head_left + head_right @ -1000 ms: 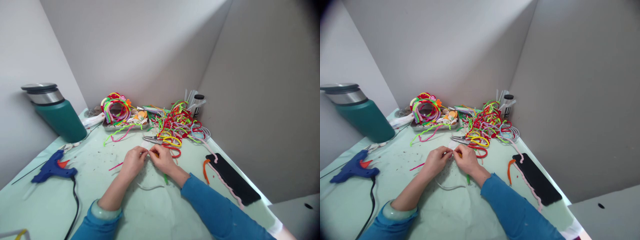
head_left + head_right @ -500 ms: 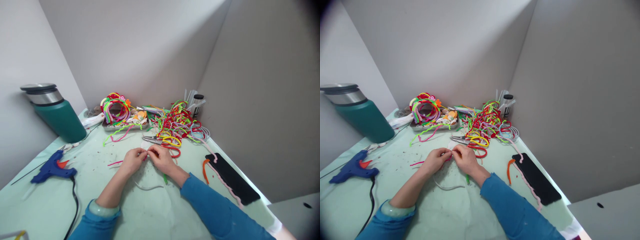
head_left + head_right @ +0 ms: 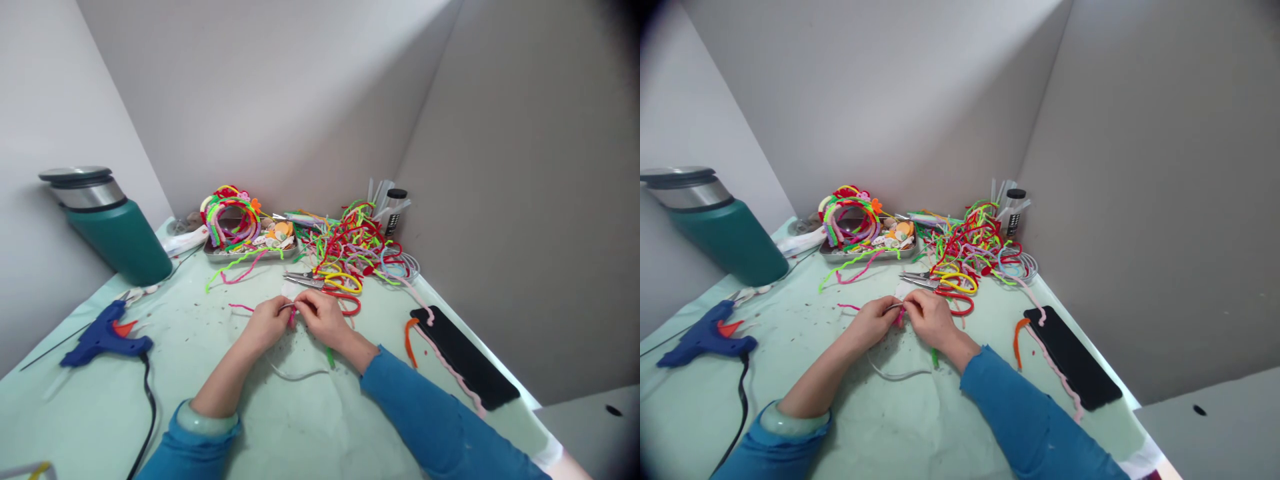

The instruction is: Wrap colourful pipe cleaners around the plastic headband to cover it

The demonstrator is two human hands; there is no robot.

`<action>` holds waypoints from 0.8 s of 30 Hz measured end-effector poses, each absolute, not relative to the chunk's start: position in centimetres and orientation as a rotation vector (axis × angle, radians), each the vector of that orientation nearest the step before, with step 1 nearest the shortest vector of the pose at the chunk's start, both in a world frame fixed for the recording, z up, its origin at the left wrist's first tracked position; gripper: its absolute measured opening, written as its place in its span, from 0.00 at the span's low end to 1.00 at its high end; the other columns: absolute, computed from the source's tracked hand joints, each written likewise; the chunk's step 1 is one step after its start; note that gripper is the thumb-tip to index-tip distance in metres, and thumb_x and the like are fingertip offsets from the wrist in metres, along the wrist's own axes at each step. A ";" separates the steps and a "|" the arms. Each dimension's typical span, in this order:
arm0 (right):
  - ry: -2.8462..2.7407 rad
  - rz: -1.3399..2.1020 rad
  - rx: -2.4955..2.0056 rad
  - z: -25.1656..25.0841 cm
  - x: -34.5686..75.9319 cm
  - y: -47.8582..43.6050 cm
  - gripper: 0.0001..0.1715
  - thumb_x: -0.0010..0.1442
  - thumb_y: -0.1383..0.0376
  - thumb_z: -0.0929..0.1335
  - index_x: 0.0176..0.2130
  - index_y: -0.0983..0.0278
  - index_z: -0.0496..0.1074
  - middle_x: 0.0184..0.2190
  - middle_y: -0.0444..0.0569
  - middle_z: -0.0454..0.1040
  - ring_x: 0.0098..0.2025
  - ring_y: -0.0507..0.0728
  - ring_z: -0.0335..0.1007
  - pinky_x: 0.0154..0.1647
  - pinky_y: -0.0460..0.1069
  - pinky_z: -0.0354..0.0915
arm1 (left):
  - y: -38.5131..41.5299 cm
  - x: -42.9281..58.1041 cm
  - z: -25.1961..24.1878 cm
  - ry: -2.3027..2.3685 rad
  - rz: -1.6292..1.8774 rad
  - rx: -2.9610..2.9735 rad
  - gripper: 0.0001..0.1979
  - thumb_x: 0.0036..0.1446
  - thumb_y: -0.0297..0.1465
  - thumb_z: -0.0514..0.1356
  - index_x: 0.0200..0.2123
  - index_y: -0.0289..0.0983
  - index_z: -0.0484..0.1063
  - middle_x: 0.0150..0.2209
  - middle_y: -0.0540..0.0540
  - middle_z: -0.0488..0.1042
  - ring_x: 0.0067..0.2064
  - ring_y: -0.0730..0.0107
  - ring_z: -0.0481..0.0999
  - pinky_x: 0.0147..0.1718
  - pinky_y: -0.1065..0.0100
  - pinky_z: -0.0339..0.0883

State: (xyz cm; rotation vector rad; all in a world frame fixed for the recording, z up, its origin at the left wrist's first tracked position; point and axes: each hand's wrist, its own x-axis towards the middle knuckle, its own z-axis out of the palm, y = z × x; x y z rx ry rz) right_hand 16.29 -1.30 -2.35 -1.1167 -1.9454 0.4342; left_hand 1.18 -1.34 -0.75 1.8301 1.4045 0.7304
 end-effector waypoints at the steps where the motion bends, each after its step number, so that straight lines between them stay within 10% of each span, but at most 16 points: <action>1: -1.951 0.436 -1.114 -2.3 16.3 -1.3 0.08 0.57 0.68 0.62 0.32 0.64 0.69 0.29 0.46 0.71 0.31 0.51 0.64 0.33 0.45 0.58 | -1.4 1.2 -0.8 1.414 0.723 1.845 0.11 0.50 0.31 0.48 0.27 0.37 0.70 0.19 0.51 0.70 0.18 0.75 0.64 0.21 0.73 0.55; 24: -1.923 0.449 -1.094 -2.2 16.4 -1.2 0.09 0.59 0.68 0.61 0.34 0.64 0.69 0.30 0.46 0.71 0.32 0.52 0.65 0.35 0.45 0.59 | -0.9 1.0 -1.5 1.453 0.867 1.849 0.16 0.47 0.42 0.56 0.34 0.37 0.72 0.27 0.49 0.75 0.25 0.73 0.69 0.25 0.73 0.59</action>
